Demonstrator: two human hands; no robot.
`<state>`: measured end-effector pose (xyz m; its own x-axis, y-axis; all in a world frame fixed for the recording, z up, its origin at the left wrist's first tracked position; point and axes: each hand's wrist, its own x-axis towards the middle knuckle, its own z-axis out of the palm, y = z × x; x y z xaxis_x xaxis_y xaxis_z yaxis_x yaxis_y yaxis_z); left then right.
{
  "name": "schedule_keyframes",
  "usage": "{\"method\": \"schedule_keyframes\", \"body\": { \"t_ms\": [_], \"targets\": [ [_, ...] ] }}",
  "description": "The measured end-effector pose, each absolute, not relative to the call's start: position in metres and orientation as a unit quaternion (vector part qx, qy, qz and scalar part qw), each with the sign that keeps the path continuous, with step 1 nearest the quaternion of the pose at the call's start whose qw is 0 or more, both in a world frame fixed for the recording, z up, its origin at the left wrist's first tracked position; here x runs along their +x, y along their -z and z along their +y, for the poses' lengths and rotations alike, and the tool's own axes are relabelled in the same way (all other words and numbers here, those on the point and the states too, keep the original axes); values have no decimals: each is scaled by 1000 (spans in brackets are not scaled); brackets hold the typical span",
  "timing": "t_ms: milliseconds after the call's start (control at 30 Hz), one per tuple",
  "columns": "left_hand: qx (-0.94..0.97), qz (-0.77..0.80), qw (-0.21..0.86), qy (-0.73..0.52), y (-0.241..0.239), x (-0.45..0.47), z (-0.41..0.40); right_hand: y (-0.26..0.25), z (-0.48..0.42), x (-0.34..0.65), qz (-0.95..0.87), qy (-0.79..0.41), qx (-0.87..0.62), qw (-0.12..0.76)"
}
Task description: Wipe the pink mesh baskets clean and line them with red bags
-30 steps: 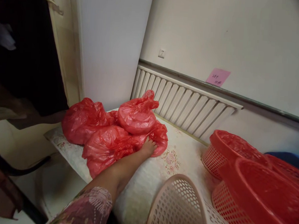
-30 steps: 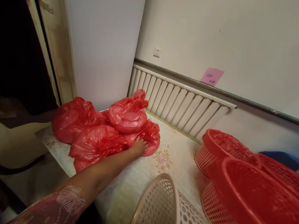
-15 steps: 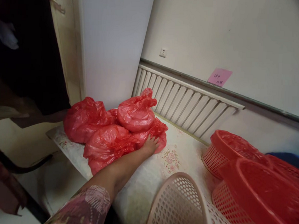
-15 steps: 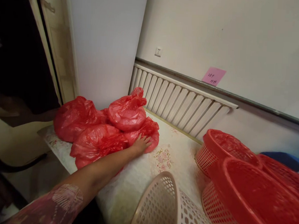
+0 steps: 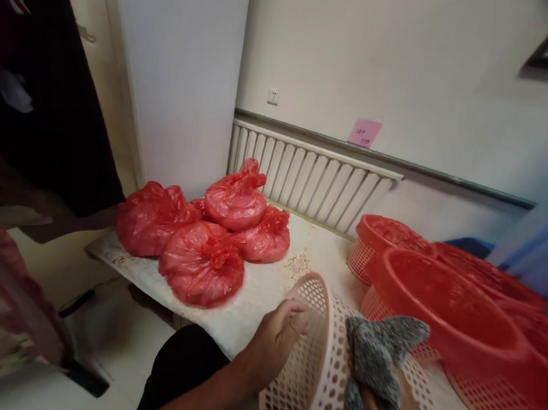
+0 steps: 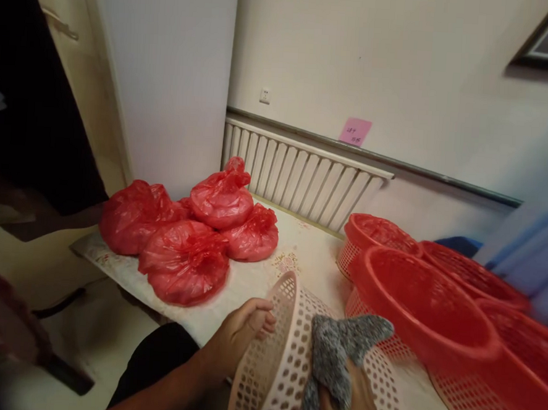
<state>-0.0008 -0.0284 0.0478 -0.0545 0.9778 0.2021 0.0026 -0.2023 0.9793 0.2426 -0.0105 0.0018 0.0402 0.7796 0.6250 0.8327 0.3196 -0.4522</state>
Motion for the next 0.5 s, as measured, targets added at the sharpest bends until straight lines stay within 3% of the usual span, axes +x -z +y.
{"method": "schedule_keyframes", "body": {
  "t_ms": [67, 133, 500],
  "targets": [
    [518, 413, 524, -536, -56, 19, -50, -5, -8, 238, -716, 52, -541, 439],
    [527, 384, 547, -525, -63, 37, -62, -10, -7, 234, -733, 77, -501, 454],
    [552, 457, 462, -523, -57, 67, -64, -22, -16, 252, -748, 5, -501, 436]
  ]
}}
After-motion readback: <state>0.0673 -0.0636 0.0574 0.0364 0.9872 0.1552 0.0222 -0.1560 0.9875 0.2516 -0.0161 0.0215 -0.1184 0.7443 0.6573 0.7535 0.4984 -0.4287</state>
